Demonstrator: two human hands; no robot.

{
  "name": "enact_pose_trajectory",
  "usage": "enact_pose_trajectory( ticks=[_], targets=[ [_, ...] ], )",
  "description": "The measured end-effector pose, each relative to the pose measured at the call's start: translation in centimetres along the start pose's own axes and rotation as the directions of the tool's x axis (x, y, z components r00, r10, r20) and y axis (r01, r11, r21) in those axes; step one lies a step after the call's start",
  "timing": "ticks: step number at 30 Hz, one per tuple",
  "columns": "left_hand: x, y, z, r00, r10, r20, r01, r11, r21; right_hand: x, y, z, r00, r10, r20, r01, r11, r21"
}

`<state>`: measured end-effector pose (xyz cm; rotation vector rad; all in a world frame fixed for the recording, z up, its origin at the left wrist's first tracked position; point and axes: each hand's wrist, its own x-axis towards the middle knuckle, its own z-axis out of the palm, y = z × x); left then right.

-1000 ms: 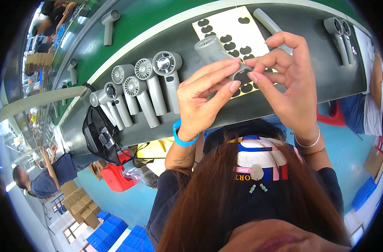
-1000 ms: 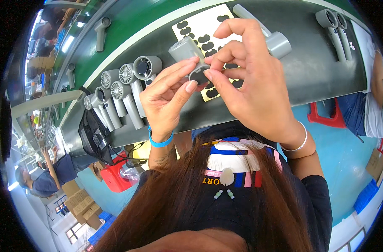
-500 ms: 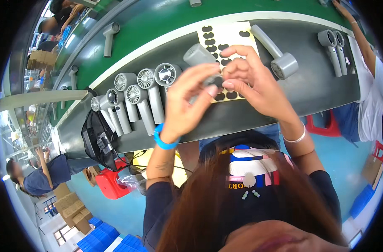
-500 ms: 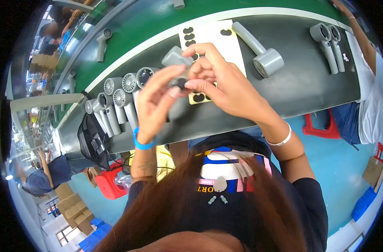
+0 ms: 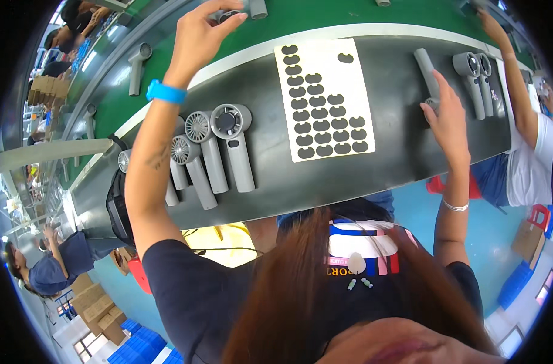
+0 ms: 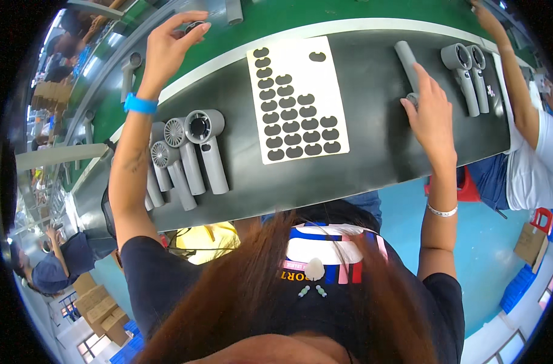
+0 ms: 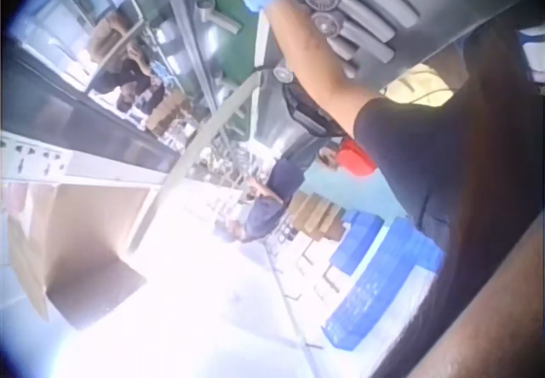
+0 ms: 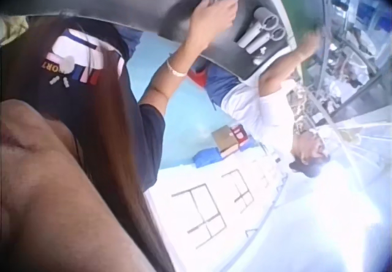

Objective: Assembling electronic components by manually attaching small circular pieces to metal parts.

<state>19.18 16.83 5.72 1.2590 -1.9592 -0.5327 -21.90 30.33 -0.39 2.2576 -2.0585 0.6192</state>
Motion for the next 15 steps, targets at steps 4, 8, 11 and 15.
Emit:
enact_pose_trajectory(
  ticks=[4, 8, 11, 15],
  targets=[
    [2.7, -8.2, -0.5, 0.971, 0.224, 0.087, -0.239, 0.870, 0.430, 1.6, -2.5, 0.3, 0.960, -0.168, -0.225, 0.160, 0.986, -0.055],
    [2.7, -13.7, -0.6, 0.976, 0.126, 0.177, -0.191, 0.887, 0.420, 2.4, -7.9, 2.7, 0.992, -0.122, 0.037, 0.080, 0.821, 0.566],
    [1.2, -10.4, -0.7, 0.924, 0.326, 0.202, -0.380, 0.710, 0.593, 1.5, -10.5, 5.0, 0.973, -0.145, 0.179, 0.002, 0.781, 0.625],
    [-1.2, -2.6, 2.3, 0.875, 0.292, 0.386, -0.424, 0.847, 0.320, 0.8, -11.9, 6.6, 0.994, -0.103, 0.032, 0.076, 0.883, 0.462]
  ],
)
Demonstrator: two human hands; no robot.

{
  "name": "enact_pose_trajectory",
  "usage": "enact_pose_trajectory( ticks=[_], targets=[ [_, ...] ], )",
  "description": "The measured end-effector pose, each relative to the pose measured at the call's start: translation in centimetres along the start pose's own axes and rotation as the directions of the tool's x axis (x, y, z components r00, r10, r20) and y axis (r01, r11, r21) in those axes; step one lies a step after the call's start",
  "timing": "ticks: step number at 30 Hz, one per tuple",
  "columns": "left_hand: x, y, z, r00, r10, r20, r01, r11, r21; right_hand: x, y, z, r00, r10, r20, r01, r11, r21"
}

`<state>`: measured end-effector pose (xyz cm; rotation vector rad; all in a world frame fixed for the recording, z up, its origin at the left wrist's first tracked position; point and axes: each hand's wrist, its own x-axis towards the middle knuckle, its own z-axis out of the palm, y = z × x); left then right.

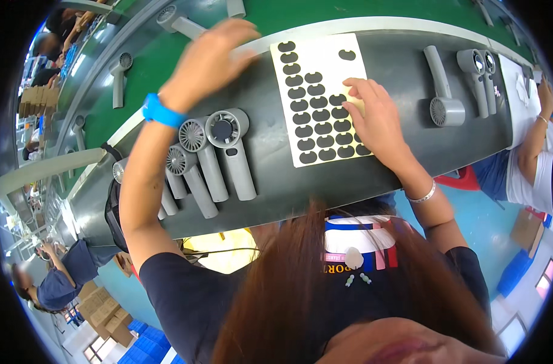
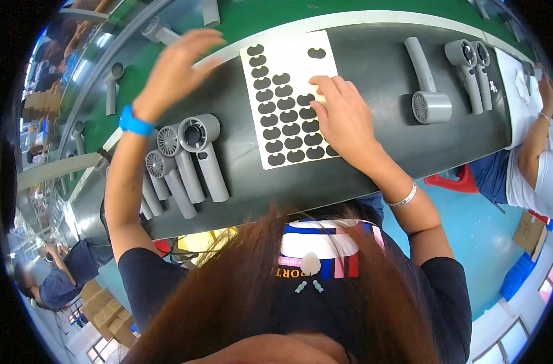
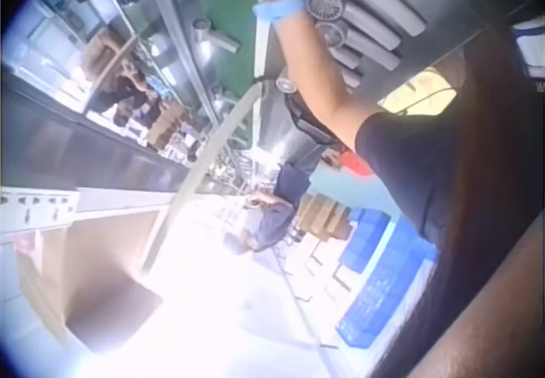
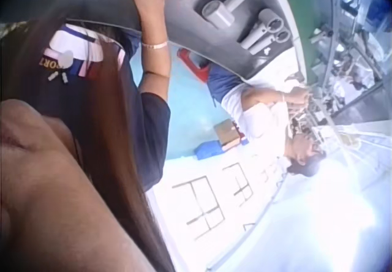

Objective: Assembling electronic components by manually attaching small circular pieces to metal parts.

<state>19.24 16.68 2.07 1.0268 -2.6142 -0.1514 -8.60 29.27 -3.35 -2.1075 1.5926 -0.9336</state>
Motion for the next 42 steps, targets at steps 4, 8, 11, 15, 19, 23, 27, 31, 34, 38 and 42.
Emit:
enact_pose_trajectory(
  ticks=[4, 8, 11, 15, 19, 23, 27, 31, 34, 38, 42],
  targets=[
    [-1.0, 7.7, 2.9, 0.953, 0.239, 0.184, -0.208, 0.963, -0.170, 0.6, 0.8, 0.4, 0.997, 0.012, 0.070, -0.018, 0.997, 0.081],
    [-2.5, 9.6, 5.1, 0.953, 0.245, 0.177, -0.239, 0.969, -0.053, 0.8, 0.2, 0.1, 0.973, 0.131, 0.188, -0.171, 0.961, 0.218],
    [-2.5, 10.7, 5.5, 0.967, 0.201, 0.159, -0.205, 0.979, 0.008, -0.1, 0.8, 0.5, 0.999, 0.037, -0.022, -0.037, 0.999, -0.028],
    [-2.6, 11.2, 5.6, 0.967, 0.187, 0.171, -0.193, 0.981, 0.019, -0.4, 1.0, 0.6, 0.997, 0.068, 0.028, -0.068, 0.998, 0.013],
    [-2.3, 11.4, 4.5, 0.929, 0.063, 0.364, -0.061, 0.998, -0.017, -0.5, 0.1, 0.8, 0.997, 0.028, -0.065, -0.025, 0.999, 0.043],
    [-1.6, 8.6, 3.6, 0.951, 0.137, 0.276, -0.049, 0.951, -0.305, -0.4, 0.6, 0.3, 0.997, 0.067, 0.042, -0.068, 0.998, 0.015],
    [1.0, 0.2, 2.3, 0.943, -0.285, -0.174, 0.261, 0.954, -0.148, -0.8, 0.6, -0.5, 0.996, 0.069, 0.063, -0.074, 0.993, 0.088],
    [0.1, -11.6, 2.2, 0.682, -0.719, -0.131, 0.725, 0.689, -0.009, -1.2, -0.3, -1.0, 0.991, 0.124, 0.050, -0.133, 0.952, 0.276],
    [-0.4, -15.3, 2.9, 0.593, -0.801, 0.089, 0.789, 0.555, -0.261, -1.2, 0.2, -1.0, 0.992, 0.125, 0.014, -0.120, 0.909, 0.399],
    [-0.8, -15.5, 0.9, 0.583, -0.732, -0.354, 0.595, 0.681, -0.427, -1.3, 0.3, -2.1, 0.986, 0.164, -0.042, -0.147, 0.952, 0.269],
    [1.0, -1.7, -3.9, 0.654, -0.560, -0.509, 0.139, 0.750, -0.646, -2.3, -0.3, -4.3, 0.979, 0.145, -0.144, -0.100, 0.954, 0.281]
  ],
)
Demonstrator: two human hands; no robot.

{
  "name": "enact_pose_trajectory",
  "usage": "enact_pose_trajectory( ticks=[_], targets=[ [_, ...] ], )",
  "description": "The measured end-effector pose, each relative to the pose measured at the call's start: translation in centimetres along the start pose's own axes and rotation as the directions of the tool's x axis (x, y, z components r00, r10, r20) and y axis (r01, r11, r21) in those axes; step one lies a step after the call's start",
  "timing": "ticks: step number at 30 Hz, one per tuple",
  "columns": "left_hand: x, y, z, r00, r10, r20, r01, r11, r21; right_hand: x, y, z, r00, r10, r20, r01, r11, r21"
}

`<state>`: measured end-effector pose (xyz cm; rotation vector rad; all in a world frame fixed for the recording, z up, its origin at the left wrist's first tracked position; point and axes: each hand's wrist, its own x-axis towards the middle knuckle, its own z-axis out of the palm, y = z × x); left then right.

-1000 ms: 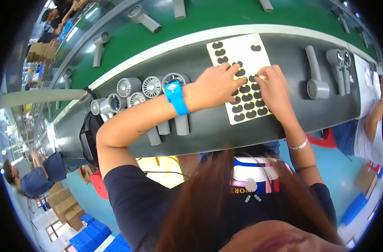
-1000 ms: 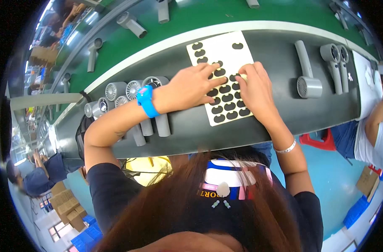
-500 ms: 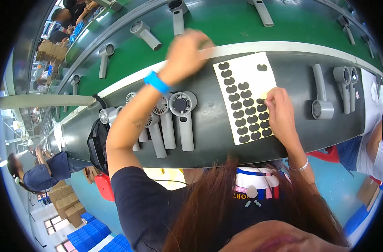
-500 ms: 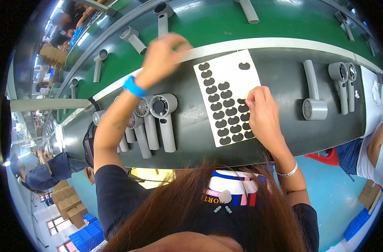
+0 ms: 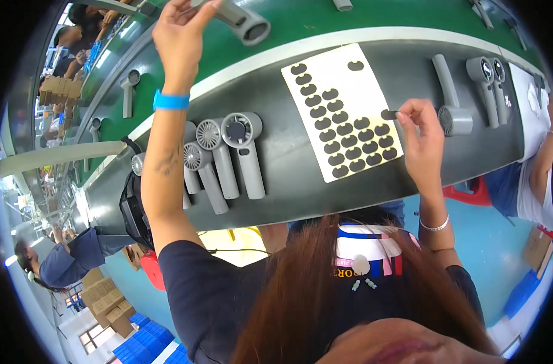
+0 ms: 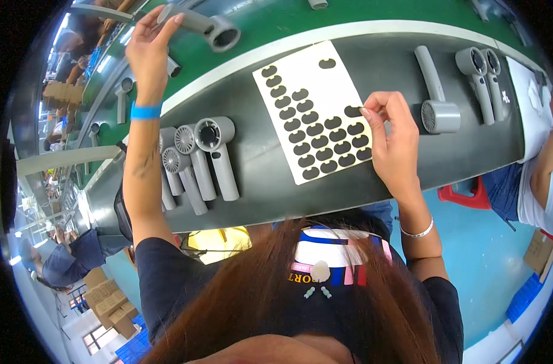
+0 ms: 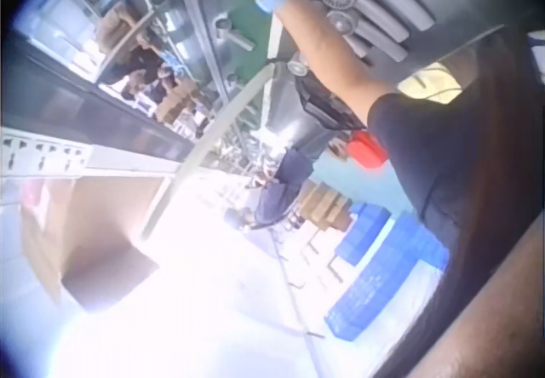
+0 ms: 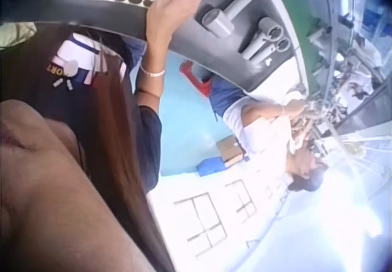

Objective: Assembling electronic components by manually attaching small circular pieces to metal parts.

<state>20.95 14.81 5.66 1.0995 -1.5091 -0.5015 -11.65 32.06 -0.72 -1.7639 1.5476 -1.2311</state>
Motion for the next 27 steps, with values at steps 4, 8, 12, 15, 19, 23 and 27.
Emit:
enact_pose_trajectory(
  ticks=[4, 8, 12, 15, 19, 23, 27],
  targets=[
    [-8.7, 7.1, 2.4, 0.935, 0.316, 0.164, -0.329, 0.943, 0.058, -0.9, -2.4, -1.0, 0.998, 0.033, 0.048, -0.047, 0.944, 0.327],
    [-15.2, 10.0, 5.0, 0.920, 0.241, 0.310, -0.265, 0.964, 0.037, -1.3, -5.3, -1.1, 0.995, -0.054, 0.081, -0.005, 0.806, 0.592],
    [-18.3, 10.8, 6.4, 0.958, 0.030, 0.285, 0.038, 0.972, -0.232, -1.9, -7.4, -1.0, 0.991, -0.058, 0.122, -0.040, 0.736, 0.676],
    [-19.4, 11.6, 7.1, 0.952, -0.042, 0.304, 0.164, 0.907, -0.389, -2.3, -7.8, -1.6, 0.990, -0.018, 0.142, -0.079, 0.759, 0.647],
    [-19.7, 12.1, 7.1, 0.937, -0.051, 0.346, 0.200, 0.890, -0.410, -2.6, -8.0, -2.2, 0.991, 0.009, 0.135, -0.090, 0.787, 0.610],
    [-20.0, 12.4, 6.7, 0.936, 0.027, 0.352, 0.085, 0.950, -0.300, -2.8, -7.9, -2.3, 0.990, -0.007, 0.138, -0.082, 0.776, 0.626],
    [-20.5, 12.2, 7.2, 0.940, -0.018, 0.339, 0.131, 0.940, -0.314, -3.1, -7.7, -2.0, 0.991, -0.009, 0.133, -0.079, 0.764, 0.640]
  ],
)
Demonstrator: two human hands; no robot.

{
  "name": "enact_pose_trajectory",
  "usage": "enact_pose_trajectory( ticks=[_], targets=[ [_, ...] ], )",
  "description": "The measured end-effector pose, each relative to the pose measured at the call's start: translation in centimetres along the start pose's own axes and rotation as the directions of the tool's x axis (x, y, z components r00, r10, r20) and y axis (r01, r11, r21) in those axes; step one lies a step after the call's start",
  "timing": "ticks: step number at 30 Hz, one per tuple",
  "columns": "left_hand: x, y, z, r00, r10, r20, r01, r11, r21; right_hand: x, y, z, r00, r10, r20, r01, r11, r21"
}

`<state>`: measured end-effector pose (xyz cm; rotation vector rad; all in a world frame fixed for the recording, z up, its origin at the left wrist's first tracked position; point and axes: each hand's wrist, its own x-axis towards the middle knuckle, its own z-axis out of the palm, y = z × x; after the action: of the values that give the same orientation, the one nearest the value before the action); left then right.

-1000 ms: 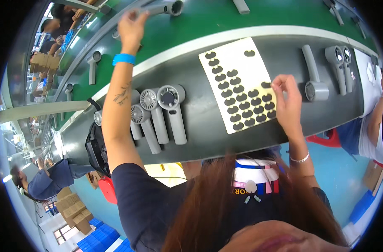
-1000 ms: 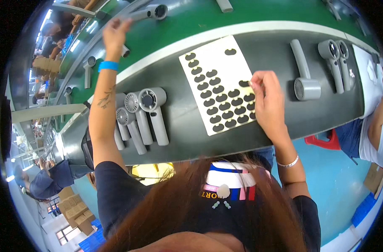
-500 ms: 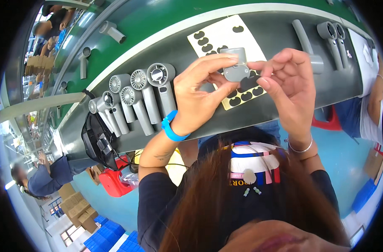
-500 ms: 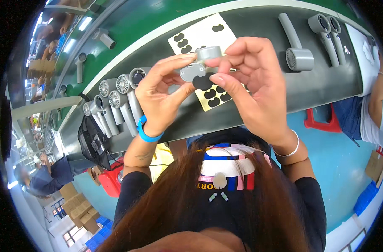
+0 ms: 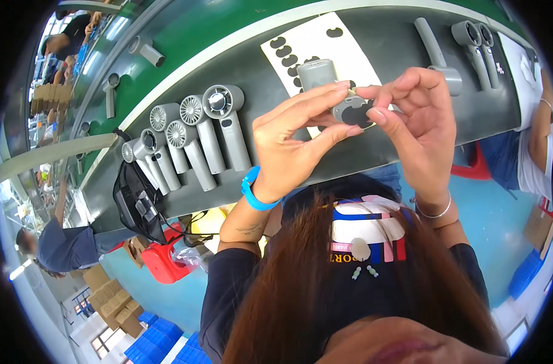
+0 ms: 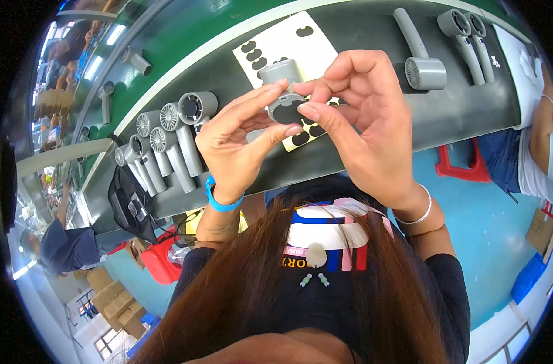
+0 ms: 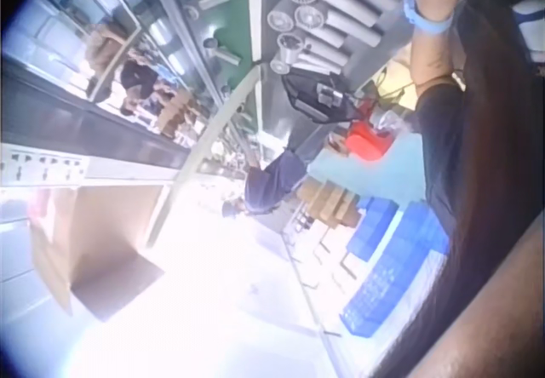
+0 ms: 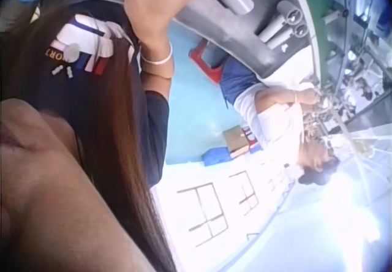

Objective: Assembling electronic components by manually attaching small circular pieces to metal parts.

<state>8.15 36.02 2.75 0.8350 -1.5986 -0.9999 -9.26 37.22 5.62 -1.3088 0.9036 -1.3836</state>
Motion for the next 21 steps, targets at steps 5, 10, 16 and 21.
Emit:
enact_pose_trajectory(
  ticks=[5, 10, 16, 21],
  targets=[
    [-0.5, -0.2, 0.8, 0.996, -0.064, -0.055, 0.054, 0.983, -0.176, -0.3, -0.2, 0.1, 0.999, 0.024, -0.044, -0.025, 1.000, -0.015],
    [-0.7, -0.2, 0.9, 0.992, -0.118, -0.044, 0.104, 0.964, -0.246, -0.4, 0.5, -0.4, 0.999, -0.034, 0.002, 0.034, 0.999, -0.043],
    [-0.8, -0.1, 1.0, 0.991, -0.129, -0.035, 0.115, 0.958, -0.263, -0.7, -0.2, -0.1, 1.000, 0.005, -0.021, -0.006, 0.999, -0.050],
    [-0.8, 0.0, 1.0, 0.990, -0.135, -0.036, 0.121, 0.957, -0.263, -0.8, -0.6, 0.1, 0.998, 0.060, -0.038, -0.061, 0.997, -0.042]
  ],
)
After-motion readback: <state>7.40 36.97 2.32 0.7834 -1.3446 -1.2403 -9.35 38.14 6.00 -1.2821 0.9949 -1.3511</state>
